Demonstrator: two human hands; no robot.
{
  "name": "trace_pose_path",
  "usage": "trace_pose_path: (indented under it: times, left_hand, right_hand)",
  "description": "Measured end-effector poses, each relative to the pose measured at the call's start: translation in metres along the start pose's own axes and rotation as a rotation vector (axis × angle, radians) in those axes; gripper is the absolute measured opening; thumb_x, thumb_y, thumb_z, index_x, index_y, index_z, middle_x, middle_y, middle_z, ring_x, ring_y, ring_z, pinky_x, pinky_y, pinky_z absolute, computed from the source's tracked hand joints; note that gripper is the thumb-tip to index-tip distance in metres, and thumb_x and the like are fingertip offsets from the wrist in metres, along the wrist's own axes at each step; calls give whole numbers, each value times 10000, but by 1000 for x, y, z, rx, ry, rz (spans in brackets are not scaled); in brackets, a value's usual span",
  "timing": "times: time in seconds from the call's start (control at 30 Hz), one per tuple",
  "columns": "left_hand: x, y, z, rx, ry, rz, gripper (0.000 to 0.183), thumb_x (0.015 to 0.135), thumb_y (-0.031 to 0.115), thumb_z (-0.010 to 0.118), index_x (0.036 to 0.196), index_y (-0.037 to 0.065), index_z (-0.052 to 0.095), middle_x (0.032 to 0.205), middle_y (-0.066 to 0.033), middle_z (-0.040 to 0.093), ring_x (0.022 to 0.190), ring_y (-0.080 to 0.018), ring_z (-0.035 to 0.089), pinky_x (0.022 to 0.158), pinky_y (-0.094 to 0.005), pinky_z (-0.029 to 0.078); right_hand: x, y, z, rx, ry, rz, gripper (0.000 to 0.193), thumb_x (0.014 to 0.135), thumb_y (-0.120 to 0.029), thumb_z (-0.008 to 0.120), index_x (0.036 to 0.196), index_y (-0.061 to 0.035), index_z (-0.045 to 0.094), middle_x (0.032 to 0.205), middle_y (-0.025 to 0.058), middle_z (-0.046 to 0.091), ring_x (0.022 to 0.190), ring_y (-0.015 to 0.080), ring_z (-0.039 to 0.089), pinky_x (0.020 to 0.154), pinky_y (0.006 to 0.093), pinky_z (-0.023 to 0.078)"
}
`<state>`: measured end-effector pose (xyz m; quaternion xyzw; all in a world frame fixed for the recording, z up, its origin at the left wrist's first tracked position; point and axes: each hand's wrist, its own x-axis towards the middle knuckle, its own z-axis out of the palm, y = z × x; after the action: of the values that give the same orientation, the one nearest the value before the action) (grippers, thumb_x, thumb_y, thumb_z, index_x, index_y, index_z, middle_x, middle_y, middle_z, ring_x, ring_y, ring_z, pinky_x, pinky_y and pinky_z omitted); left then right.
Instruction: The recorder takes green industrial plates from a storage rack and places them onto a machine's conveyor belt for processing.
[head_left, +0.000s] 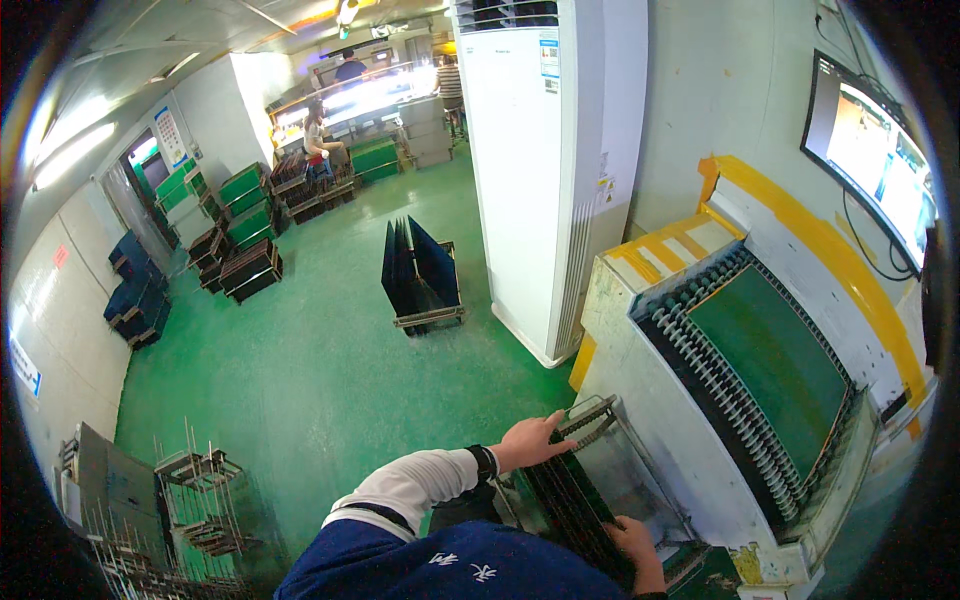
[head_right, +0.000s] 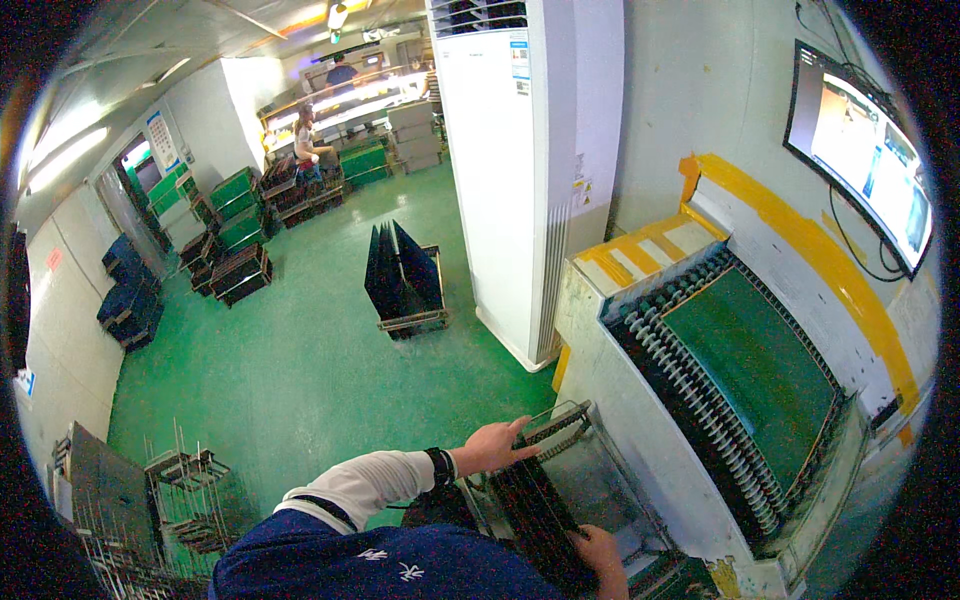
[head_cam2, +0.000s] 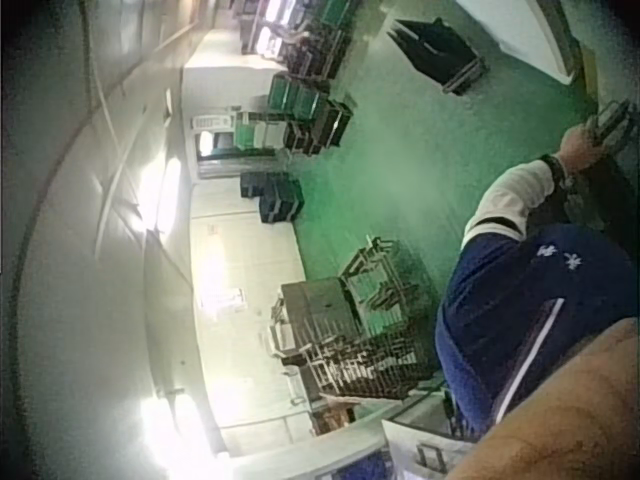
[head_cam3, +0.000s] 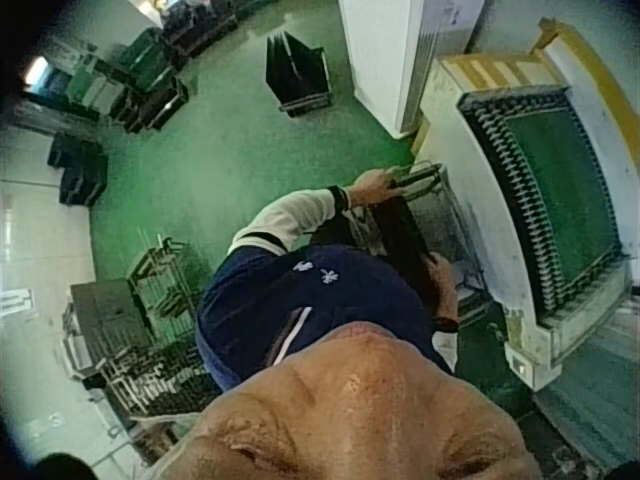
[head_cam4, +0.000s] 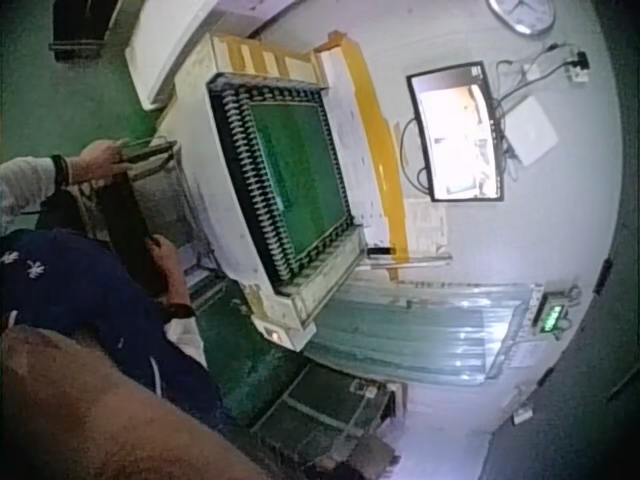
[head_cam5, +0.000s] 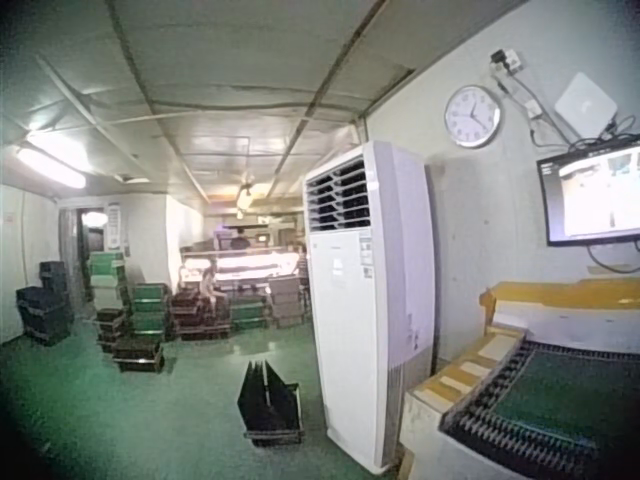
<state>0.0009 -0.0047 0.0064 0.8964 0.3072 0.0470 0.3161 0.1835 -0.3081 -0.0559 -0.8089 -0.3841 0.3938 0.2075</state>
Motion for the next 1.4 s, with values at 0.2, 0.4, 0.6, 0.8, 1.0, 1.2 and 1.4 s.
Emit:
trace_pose_path:
  times: [0.2,0.4,0.6,0.8,1.0,1.2,1.4]
  left_hand:
    - [2,-1,2,26,-21,-8,836,944,640,588,1432,-29,468,1000,-285,694,973,-451,670,854,-521,520]
    - [3,-5,6,42,-25,-19,824,941,648,587,1399,-30,490,1028,-280,690,1004,-443,663,864,-518,517]
    - [4,-2,5,46,-42,-26,800,941,642,590,1368,-30,509,1018,-273,687,996,-443,658,870,-518,512]
    - [4,-1,4,36,-35,-32,821,943,634,593,1410,-31,471,1014,-279,685,988,-448,658,868,-514,513]
    - [5,0,1,32,-45,-43,871,939,642,596,1449,-46,433,1035,-287,687,1002,-445,662,882,-509,515]
    - [4,1,1,34,-40,-44,864,938,645,598,1436,-47,457,1056,-286,693,1023,-444,666,886,-502,523]
    - [6,0,2,32,-39,-30,849,936,640,605,1410,-52,471,1041,-293,690,1010,-449,666,879,-508,522]
  right_hand:
    - [6,1,-5,-67,-61,71,528,904,-538,682,1176,-89,743,1107,197,739,1060,391,695,927,462,529]
    - [12,13,3,-77,-46,52,590,896,-552,696,1180,-35,718,1109,222,726,1062,398,686,899,463,522]
    - [15,23,8,-65,-4,-10,575,895,-525,708,1136,-3,720,1018,235,728,995,395,701,849,459,524]
    - [9,17,6,-65,39,-9,482,896,-527,698,1037,-70,764,887,207,729,877,398,710,770,481,525]
    - [2,3,4,-293,86,38,525,888,-600,663,971,-92,770,851,198,722,857,419,695,742,498,525]
    - [6,10,8,-310,47,104,460,884,-572,665,1058,-163,784,997,165,748,955,396,706,840,493,553]
    - [8,17,6,-50,77,-13,435,876,-482,741,975,-59,756,803,168,700,776,310,687,710,433,497]
